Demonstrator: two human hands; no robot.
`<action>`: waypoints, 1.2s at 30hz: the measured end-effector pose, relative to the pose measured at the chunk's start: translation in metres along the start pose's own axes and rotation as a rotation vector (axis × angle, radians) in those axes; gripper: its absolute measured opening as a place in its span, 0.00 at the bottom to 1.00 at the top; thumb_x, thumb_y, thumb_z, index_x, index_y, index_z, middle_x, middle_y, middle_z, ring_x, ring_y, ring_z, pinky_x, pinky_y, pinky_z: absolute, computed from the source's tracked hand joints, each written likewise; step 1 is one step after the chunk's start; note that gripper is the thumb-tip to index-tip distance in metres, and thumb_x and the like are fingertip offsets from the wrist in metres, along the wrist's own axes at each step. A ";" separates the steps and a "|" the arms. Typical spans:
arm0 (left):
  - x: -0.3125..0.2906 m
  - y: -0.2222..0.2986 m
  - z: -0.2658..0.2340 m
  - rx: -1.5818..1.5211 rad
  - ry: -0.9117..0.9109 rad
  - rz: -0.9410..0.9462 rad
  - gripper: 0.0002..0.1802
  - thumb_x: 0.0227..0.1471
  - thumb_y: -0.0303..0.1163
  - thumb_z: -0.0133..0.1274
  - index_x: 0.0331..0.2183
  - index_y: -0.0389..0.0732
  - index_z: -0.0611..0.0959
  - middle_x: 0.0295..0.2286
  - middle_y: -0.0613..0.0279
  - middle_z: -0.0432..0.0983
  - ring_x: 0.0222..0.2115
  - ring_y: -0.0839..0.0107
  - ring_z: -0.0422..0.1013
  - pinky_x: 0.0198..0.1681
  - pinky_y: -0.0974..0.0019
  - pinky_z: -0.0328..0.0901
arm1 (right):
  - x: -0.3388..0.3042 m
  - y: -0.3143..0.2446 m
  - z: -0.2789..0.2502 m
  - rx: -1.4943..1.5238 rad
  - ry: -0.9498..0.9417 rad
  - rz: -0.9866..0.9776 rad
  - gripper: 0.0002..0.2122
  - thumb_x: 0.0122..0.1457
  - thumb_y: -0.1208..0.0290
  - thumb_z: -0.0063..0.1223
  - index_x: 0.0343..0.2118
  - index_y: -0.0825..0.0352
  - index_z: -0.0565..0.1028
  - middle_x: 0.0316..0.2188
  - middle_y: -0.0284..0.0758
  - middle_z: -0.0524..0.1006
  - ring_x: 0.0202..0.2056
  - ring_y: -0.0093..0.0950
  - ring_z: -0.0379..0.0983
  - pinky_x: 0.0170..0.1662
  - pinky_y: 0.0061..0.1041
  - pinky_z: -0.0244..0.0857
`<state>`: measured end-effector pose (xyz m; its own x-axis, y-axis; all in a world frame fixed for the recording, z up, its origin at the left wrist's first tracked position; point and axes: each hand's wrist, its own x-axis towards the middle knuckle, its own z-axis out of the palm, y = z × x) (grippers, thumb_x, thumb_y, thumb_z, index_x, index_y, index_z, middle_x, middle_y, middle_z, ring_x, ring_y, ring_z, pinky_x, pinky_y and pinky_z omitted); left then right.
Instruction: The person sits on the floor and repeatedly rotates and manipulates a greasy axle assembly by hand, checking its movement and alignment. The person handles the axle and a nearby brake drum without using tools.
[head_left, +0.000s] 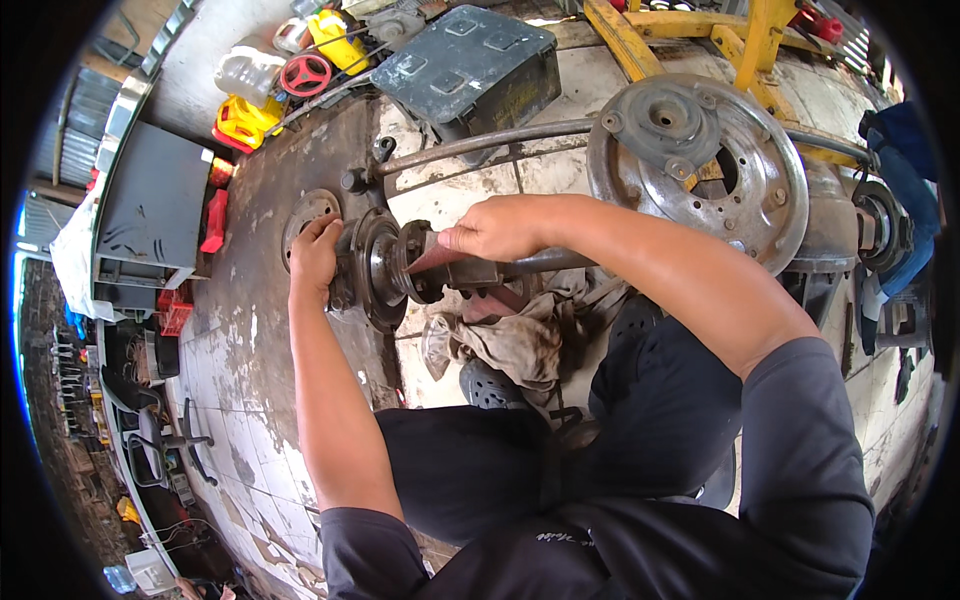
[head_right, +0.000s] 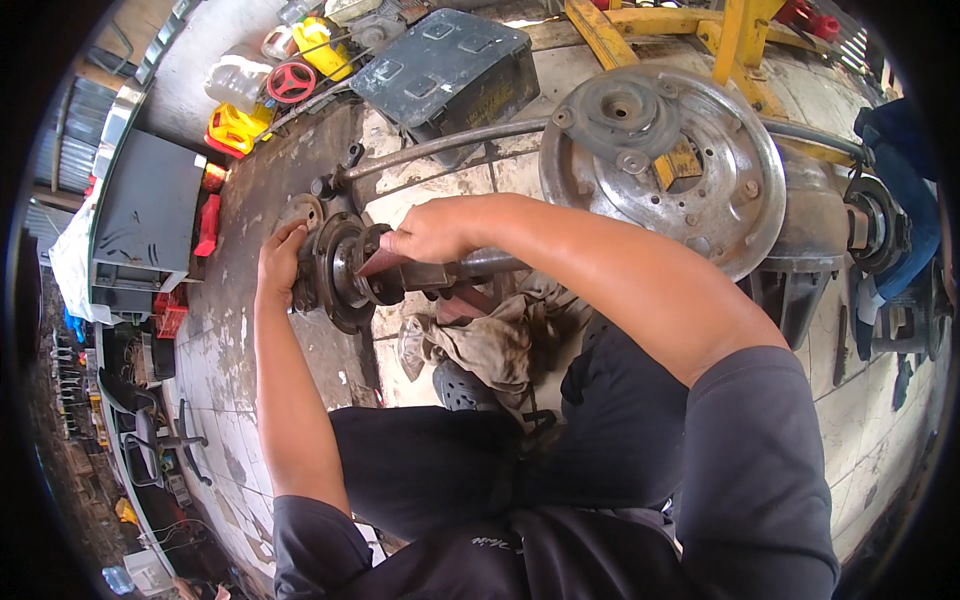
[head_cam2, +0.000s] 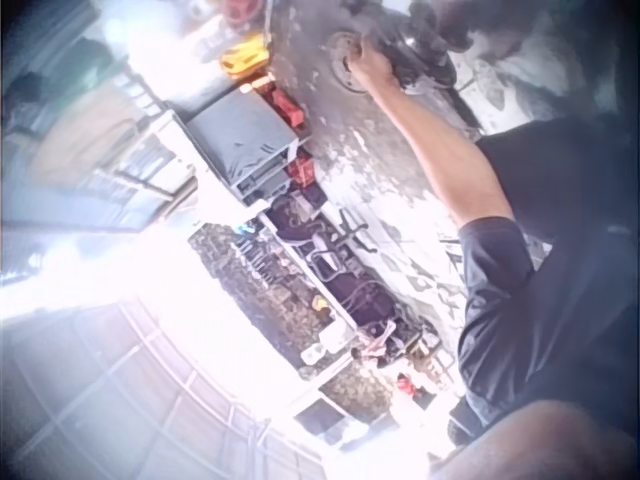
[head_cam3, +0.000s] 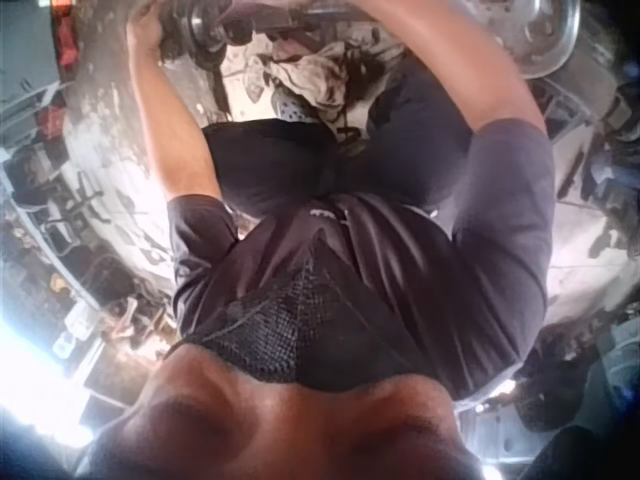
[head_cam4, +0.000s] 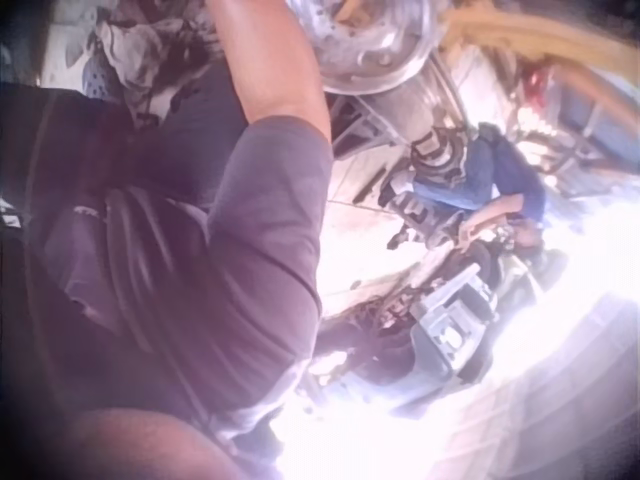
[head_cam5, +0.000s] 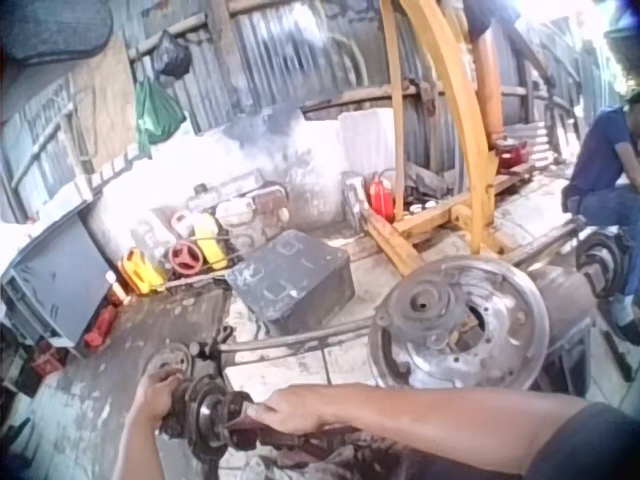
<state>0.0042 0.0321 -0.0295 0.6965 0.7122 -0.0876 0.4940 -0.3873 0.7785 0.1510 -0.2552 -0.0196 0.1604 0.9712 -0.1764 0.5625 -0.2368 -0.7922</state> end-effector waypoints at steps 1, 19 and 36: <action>0.000 -0.003 -0.001 -0.023 0.005 -0.001 0.21 0.55 0.39 0.56 0.48 0.39 0.84 0.45 0.54 0.81 0.49 0.65 0.73 0.54 0.66 0.62 | -0.002 -0.005 -0.001 -0.055 -0.008 0.005 0.28 0.70 0.45 0.33 0.47 0.67 0.79 0.41 0.50 0.80 0.43 0.48 0.76 0.50 0.40 0.67; -0.008 0.013 0.001 0.055 0.004 0.004 0.21 0.56 0.40 0.56 0.48 0.39 0.84 0.45 0.54 0.80 0.49 0.65 0.73 0.54 0.65 0.62 | -0.005 0.003 0.008 -0.150 0.025 0.069 0.28 0.70 0.50 0.30 0.45 0.70 0.79 0.42 0.55 0.79 0.46 0.53 0.74 0.54 0.44 0.65; -0.003 0.003 -0.001 0.041 0.010 -0.002 0.21 0.55 0.40 0.56 0.48 0.40 0.84 0.44 0.53 0.81 0.48 0.64 0.74 0.53 0.65 0.63 | -0.006 -0.008 0.011 -0.219 -0.058 0.128 0.30 0.70 0.46 0.28 0.56 0.69 0.72 0.52 0.50 0.75 0.53 0.51 0.71 0.58 0.43 0.63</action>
<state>0.0036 0.0290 -0.0262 0.6904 0.7187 -0.0826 0.5162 -0.4095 0.7522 0.1367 -0.2584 -0.0184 0.1987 0.9313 -0.3053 0.7036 -0.3524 -0.6171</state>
